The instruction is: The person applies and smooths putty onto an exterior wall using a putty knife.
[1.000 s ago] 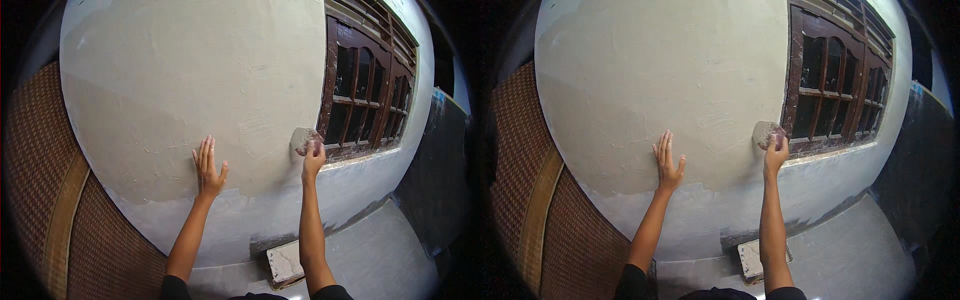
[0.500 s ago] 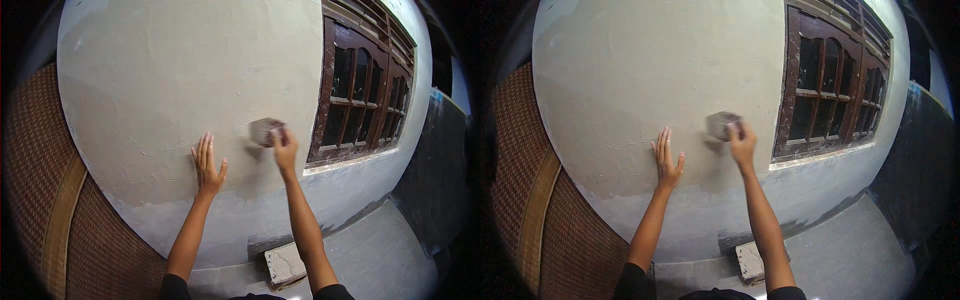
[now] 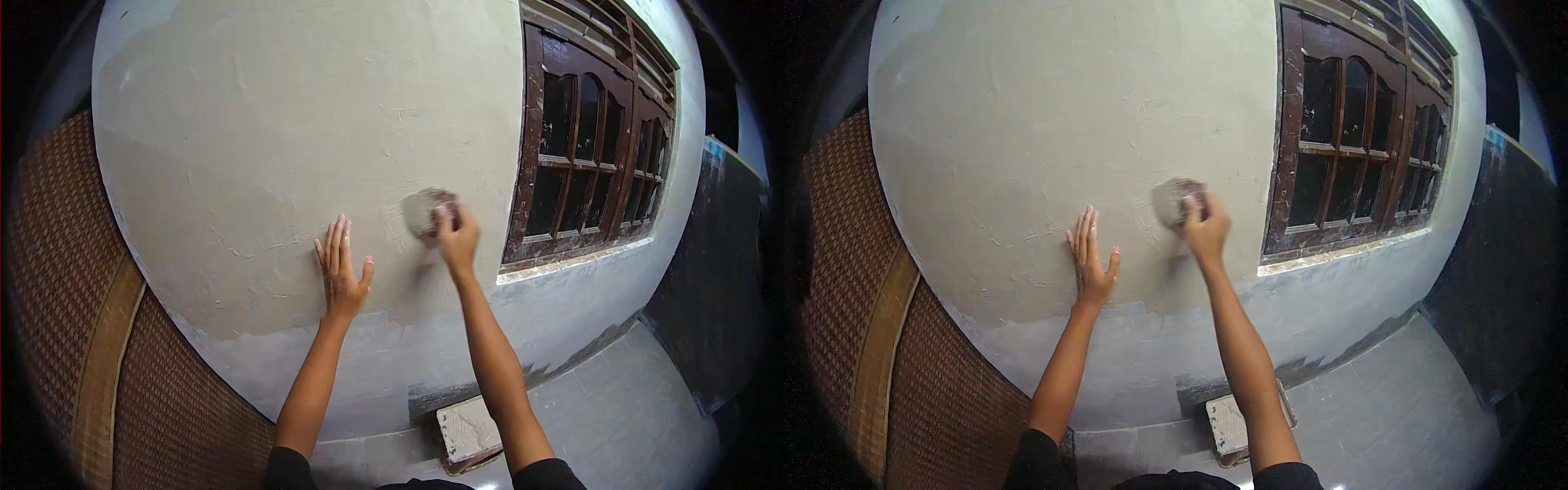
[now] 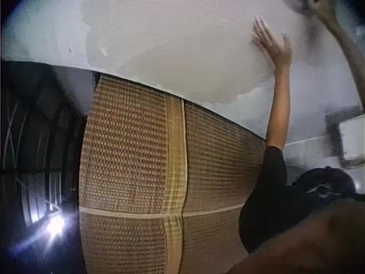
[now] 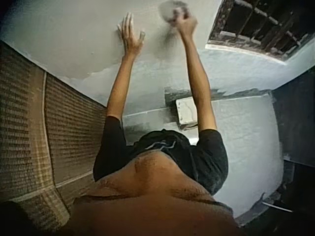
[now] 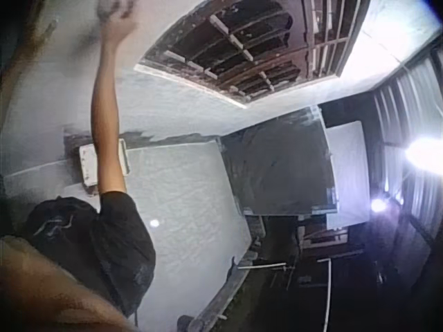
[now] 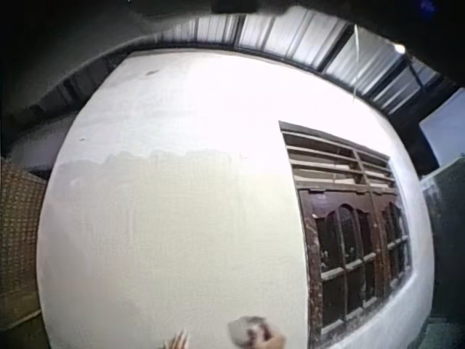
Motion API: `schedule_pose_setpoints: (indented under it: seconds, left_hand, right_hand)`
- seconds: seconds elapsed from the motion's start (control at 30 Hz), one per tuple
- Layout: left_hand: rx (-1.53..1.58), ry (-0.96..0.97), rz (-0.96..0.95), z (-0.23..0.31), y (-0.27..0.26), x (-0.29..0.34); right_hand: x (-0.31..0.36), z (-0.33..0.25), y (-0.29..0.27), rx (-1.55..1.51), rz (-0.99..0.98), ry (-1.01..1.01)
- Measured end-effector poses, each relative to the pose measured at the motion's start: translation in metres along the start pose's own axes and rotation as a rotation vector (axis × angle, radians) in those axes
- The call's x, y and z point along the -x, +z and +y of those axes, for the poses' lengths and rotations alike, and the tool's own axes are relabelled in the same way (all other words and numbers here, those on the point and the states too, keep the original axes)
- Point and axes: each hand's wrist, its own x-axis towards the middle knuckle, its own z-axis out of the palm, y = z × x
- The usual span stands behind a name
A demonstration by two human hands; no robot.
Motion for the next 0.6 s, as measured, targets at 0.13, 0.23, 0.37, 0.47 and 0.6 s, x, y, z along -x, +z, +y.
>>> schedule_pose_setpoints:
  seconds: [0.13,0.23,0.37,0.47,0.6]
  left_hand:
    - [-0.035,-0.002,0.004,0.004,0.002,0.002]
    - [-0.035,-0.011,0.005,0.003,0.003,0.002]
    - [-0.014,0.004,0.007,0.004,0.002,0.001]
    - [-0.033,0.007,0.006,0.007,0.002,0.003]
    - [-0.04,0.001,0.012,0.007,-0.001,0.0]
  right_hand:
    - [-0.018,0.01,-0.041,-0.284,0.317,0.093]
    - [0.003,-0.002,-0.004,-0.356,0.105,0.01]
    - [0.008,-0.021,0.004,0.057,-0.021,-0.013]
    - [-0.013,0.004,-0.03,-0.195,0.313,0.073]
    - [0.005,-0.002,-0.008,-0.278,0.151,0.041]
